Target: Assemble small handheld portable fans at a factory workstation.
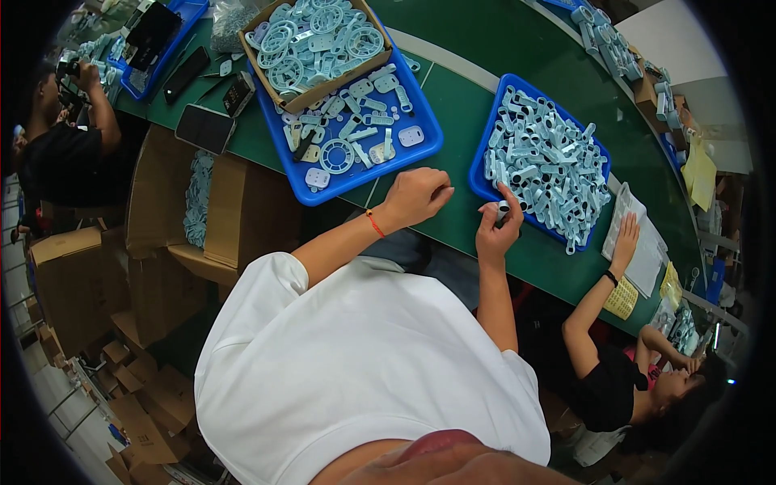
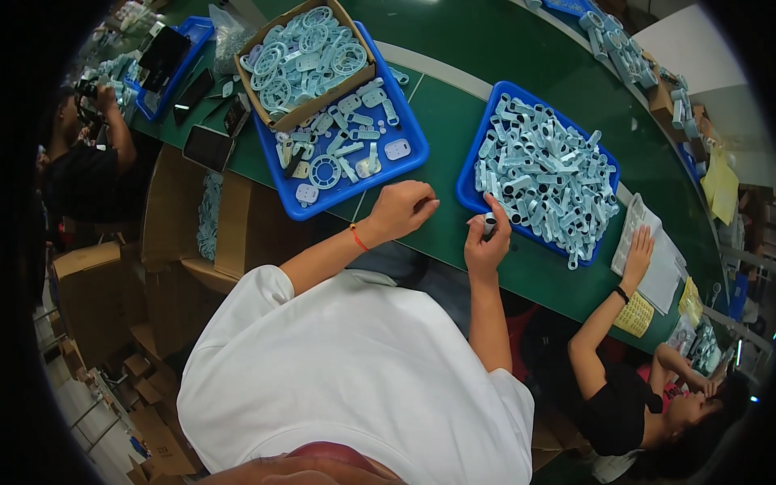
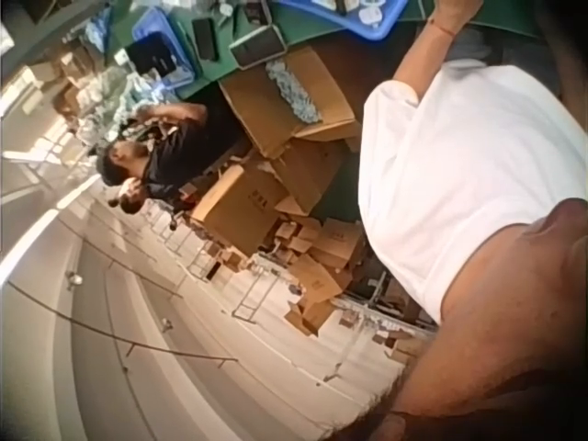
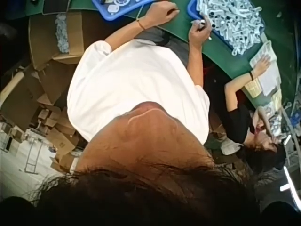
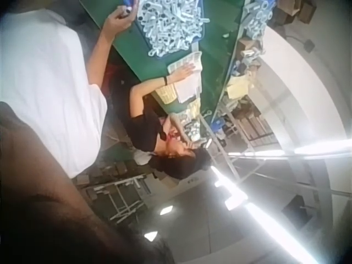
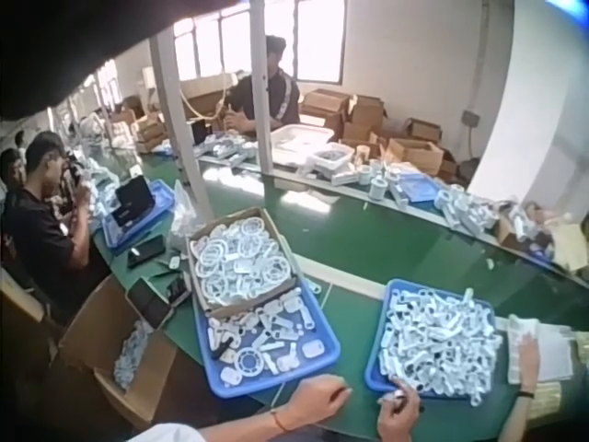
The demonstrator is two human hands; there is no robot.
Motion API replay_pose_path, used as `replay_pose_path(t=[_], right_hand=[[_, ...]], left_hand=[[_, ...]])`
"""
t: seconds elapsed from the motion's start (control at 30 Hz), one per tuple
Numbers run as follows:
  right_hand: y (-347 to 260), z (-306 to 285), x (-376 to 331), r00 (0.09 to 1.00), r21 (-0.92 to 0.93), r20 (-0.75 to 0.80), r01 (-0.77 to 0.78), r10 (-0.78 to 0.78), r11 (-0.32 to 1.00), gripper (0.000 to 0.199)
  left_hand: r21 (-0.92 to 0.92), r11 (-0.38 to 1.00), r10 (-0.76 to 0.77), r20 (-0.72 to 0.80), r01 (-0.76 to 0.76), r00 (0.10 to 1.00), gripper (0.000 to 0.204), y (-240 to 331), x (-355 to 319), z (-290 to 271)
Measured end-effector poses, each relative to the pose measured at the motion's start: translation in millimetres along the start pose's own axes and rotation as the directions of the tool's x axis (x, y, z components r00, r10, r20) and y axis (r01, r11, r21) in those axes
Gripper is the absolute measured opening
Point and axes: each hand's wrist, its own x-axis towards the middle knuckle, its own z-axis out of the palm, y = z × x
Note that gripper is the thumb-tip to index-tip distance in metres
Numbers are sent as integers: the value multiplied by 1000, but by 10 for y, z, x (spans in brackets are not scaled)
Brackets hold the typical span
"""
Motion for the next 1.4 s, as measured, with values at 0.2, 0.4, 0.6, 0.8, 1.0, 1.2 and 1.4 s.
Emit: replay_pose_path(t=[0.2,0.4,0.6,0.8,1.0,1.2,1.4], right_hand=[[-12,-24,89,997,-5,30,69,-69,998,36],[-49,-31,70,931,-180,138,359,-338,916,36],[-261,63,-47,914,-64,400,99,-66,993,25],[-333,93,-44,938,-150,346,74,-18,986,25],[-257,78,-54,957,-113,287,74,-39,991,25],[-294,60,-24,951,-140,305,-17,59,990,25],[-293,67,-25,946,-111,313,-49,81,993,28]], left_hand=[[4,1000,-4,1,4,1000,13,-8,9,-4],[4,1000,4,3,-4,1000,13,-2,14,-5],[-4,1000,-11,6,11,1000,12,-24,4,0],[-10,1000,-3,-6,3,1000,12,-27,3,6],[-57,998,-32,-51,29,998,10,14,2,10],[170,978,129,-21,-123,991,12,260,622,-381],[643,765,98,-42,-48,994,12,-543,1676,-499]])
